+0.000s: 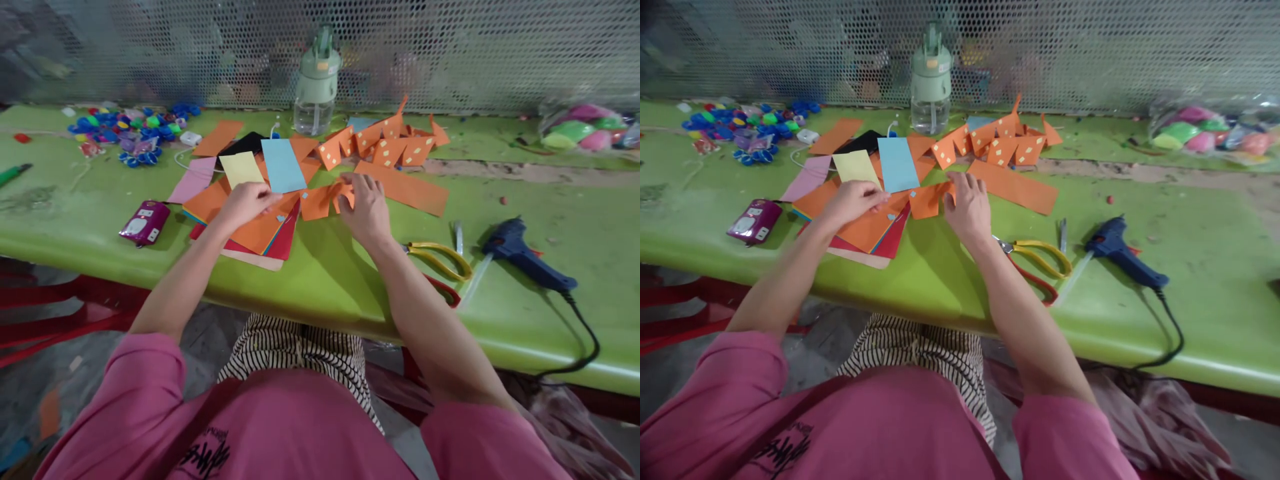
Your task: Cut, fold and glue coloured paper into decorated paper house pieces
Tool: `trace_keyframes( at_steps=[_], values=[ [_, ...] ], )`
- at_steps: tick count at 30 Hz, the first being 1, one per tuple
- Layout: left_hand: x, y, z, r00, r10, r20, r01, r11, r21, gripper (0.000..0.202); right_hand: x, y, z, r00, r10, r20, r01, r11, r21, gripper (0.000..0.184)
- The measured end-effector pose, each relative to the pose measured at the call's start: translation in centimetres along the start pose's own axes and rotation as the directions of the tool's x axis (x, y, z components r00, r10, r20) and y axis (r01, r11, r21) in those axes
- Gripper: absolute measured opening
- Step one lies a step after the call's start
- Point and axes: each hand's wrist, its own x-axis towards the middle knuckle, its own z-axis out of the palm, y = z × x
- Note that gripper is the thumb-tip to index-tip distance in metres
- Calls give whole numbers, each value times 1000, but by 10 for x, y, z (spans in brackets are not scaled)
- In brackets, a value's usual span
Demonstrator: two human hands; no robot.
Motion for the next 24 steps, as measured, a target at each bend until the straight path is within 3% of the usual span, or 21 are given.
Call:
trace_keyframes(
  at_steps=[3, 6, 12, 15, 18, 22, 24],
  values=[
    [-7, -4, 4, 992, 81, 102, -95, 985, 143, 12, 2, 14, 6, 997, -21, 74, 25, 999, -48, 64],
    [-9, -5, 5, 986, 104, 129, -125, 977, 170, 14, 7, 17, 9, 994, -35, 104, 43, 997, -68, 70],
    [-14, 3, 3, 993, -90, 80, 88, 996, 27, 16, 15, 6, -1, 982, 120, 148, -104, 988, -114, 65],
    [-18, 6, 3, 991, -114, 74, 114, 993, 13, 18, 12, 0, -11, 972, 209, 109, -188, 966, -176, 53],
    [-21, 7, 2, 989, -133, 68, 133, 991, 5, 21, 8, -3, -20, 977, 204, 60, -189, 962, -198, 45],
    [-21, 5, 2, 995, -87, 53, 84, 994, 66, 31, 7, -8, -26, 990, 99, -100, -114, 981, -159, 41],
    [-21, 4, 1, 998, -29, 61, 21, 992, 127, 25, 5, -13, -24, 992, 10, -124, -26, 991, -129, 37]
  ],
)
